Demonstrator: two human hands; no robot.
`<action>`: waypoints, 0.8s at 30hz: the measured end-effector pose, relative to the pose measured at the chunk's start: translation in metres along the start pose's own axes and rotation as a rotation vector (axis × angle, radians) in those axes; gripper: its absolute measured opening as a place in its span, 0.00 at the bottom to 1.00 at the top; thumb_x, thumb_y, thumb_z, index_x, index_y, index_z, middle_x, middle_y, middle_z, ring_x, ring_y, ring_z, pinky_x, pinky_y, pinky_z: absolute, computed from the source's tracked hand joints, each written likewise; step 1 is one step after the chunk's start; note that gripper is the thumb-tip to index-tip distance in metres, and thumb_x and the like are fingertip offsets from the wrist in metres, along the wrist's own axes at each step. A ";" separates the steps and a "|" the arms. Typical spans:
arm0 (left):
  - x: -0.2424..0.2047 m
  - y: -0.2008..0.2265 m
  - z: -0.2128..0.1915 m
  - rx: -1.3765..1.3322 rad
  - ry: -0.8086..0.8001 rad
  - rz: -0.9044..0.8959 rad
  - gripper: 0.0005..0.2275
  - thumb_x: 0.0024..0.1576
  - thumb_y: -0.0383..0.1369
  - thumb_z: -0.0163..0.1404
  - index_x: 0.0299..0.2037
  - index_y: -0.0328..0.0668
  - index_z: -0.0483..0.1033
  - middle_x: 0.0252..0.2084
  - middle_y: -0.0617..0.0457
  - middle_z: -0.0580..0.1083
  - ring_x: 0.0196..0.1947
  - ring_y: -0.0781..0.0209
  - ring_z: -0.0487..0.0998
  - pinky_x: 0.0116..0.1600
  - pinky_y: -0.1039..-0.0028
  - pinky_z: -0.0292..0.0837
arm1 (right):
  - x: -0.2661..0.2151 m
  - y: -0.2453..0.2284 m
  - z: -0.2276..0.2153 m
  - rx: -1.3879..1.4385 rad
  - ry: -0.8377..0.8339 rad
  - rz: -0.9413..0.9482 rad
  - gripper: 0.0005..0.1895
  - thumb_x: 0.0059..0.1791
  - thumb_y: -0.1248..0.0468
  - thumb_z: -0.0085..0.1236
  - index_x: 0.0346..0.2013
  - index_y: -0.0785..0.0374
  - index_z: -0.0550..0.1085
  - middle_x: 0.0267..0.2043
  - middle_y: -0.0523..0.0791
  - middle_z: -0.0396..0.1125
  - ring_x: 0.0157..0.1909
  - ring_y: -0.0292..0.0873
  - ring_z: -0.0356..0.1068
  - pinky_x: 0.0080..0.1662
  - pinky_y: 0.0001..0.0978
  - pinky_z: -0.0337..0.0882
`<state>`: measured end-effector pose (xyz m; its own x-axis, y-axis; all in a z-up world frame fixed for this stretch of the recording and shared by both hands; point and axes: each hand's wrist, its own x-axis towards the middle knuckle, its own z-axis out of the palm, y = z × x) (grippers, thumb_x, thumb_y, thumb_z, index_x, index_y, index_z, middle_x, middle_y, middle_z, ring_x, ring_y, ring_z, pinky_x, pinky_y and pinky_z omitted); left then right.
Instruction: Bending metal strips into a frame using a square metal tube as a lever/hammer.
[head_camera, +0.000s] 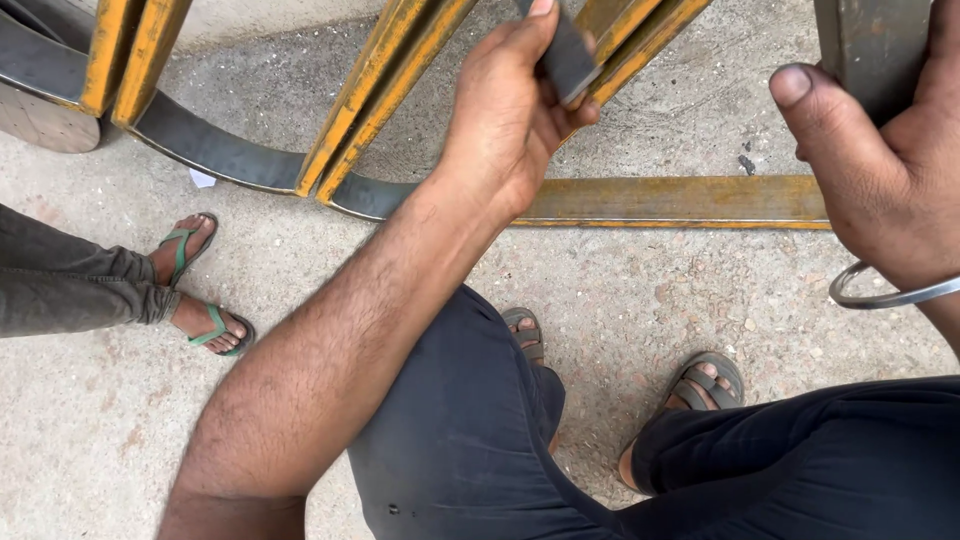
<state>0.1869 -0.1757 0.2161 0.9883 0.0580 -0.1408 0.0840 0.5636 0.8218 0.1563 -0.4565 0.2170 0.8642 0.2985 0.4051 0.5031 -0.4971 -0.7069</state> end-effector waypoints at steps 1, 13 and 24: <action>0.003 0.000 0.003 0.014 -0.021 -0.002 0.12 0.65 0.40 0.45 0.41 0.39 0.68 0.35 0.52 0.74 0.28 0.63 0.74 0.34 0.65 0.77 | -0.001 0.000 0.001 0.013 -0.002 -0.004 0.21 0.66 0.60 0.54 0.68 0.69 0.59 0.34 0.46 0.67 0.32 0.37 0.72 0.36 0.24 0.73; 0.029 -0.028 0.016 -0.117 -0.147 0.167 0.11 0.64 0.38 0.47 0.38 0.37 0.69 0.27 0.55 0.69 0.21 0.69 0.70 0.29 0.66 0.79 | 0.012 -0.042 0.072 0.569 0.166 0.047 0.20 0.66 0.49 0.51 0.57 0.61 0.57 0.33 0.43 0.63 0.26 0.34 0.66 0.28 0.24 0.70; 0.004 -0.018 -0.011 -0.079 -0.087 0.142 0.13 0.66 0.41 0.50 0.37 0.40 0.68 0.26 0.58 0.65 0.23 0.69 0.65 0.26 0.72 0.67 | -0.009 -0.062 0.181 1.051 0.690 0.163 0.25 0.65 0.46 0.48 0.64 0.64 0.59 0.30 0.44 0.63 0.25 0.36 0.65 0.28 0.27 0.69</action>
<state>0.1877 -0.1767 0.1947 0.9971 0.0717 0.0247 -0.0639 0.6183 0.7833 0.1156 -0.2811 0.1524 0.8997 -0.3481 0.2632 0.4142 0.4910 -0.7664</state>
